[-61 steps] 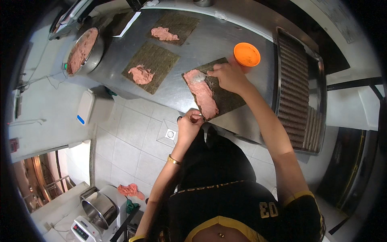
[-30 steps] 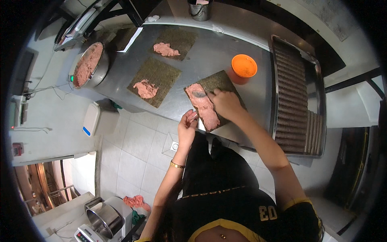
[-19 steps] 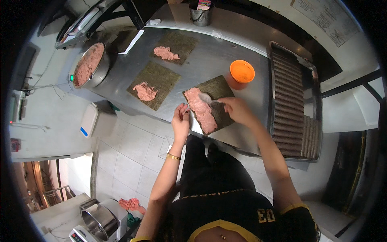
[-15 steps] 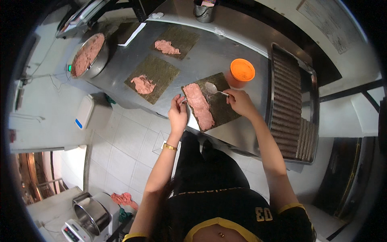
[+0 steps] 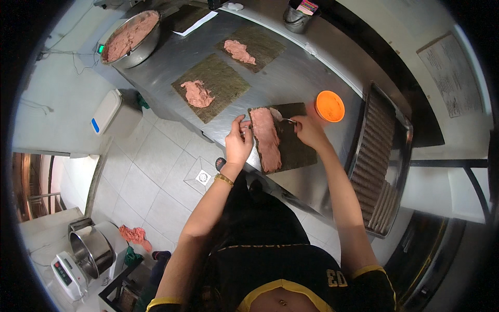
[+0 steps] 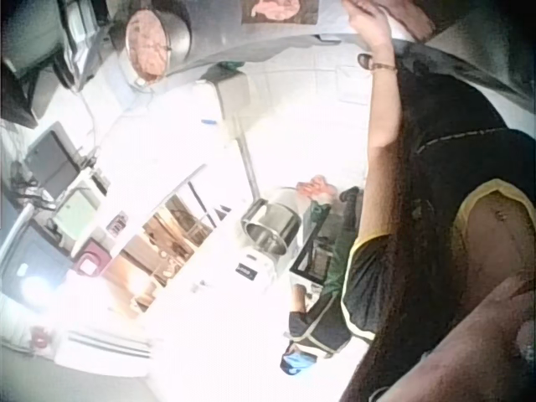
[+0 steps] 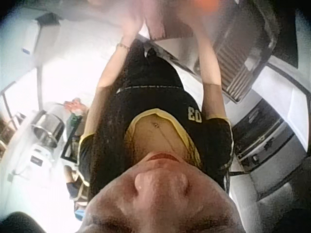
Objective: The person spreads a pink paste onto sheets of nori using a spoon, then rolls the nori into cylindrical shapes and places them on a metal tray. The process is repeated multiple times.
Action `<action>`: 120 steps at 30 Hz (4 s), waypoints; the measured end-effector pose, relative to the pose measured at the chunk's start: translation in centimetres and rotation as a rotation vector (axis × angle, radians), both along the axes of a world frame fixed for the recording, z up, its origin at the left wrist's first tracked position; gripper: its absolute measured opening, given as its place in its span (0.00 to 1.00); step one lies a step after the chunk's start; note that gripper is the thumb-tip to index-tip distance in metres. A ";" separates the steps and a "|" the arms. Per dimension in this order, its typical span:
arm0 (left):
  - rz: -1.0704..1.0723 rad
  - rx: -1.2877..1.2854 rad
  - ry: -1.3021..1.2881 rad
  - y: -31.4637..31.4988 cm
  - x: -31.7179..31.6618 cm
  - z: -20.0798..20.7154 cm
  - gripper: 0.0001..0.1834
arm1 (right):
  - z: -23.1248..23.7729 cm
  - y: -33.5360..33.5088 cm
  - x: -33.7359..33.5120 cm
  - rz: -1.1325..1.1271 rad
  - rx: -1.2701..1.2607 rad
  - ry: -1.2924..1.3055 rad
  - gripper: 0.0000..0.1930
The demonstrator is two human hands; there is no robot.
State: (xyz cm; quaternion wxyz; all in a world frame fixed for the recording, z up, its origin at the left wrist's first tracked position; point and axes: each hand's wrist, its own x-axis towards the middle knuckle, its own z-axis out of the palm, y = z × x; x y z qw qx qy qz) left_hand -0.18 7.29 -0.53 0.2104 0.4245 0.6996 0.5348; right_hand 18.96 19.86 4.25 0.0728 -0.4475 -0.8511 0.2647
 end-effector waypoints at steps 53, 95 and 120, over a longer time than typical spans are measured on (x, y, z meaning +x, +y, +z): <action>-0.103 -0.022 -0.635 -0.8 -0.2 -0.4 0.23 | 0.7 -10.0 -7.4 -0.091 0.358 -0.188 0.14; -0.257 -0.247 -0.780 -3.5 -0.5 1.3 0.27 | 0.0 -13.8 0.2 -0.028 0.461 -0.209 0.17; -0.329 -0.272 -0.832 -5.3 -0.5 1.2 0.26 | 2.7 -18.6 2.2 0.097 0.375 -0.218 0.21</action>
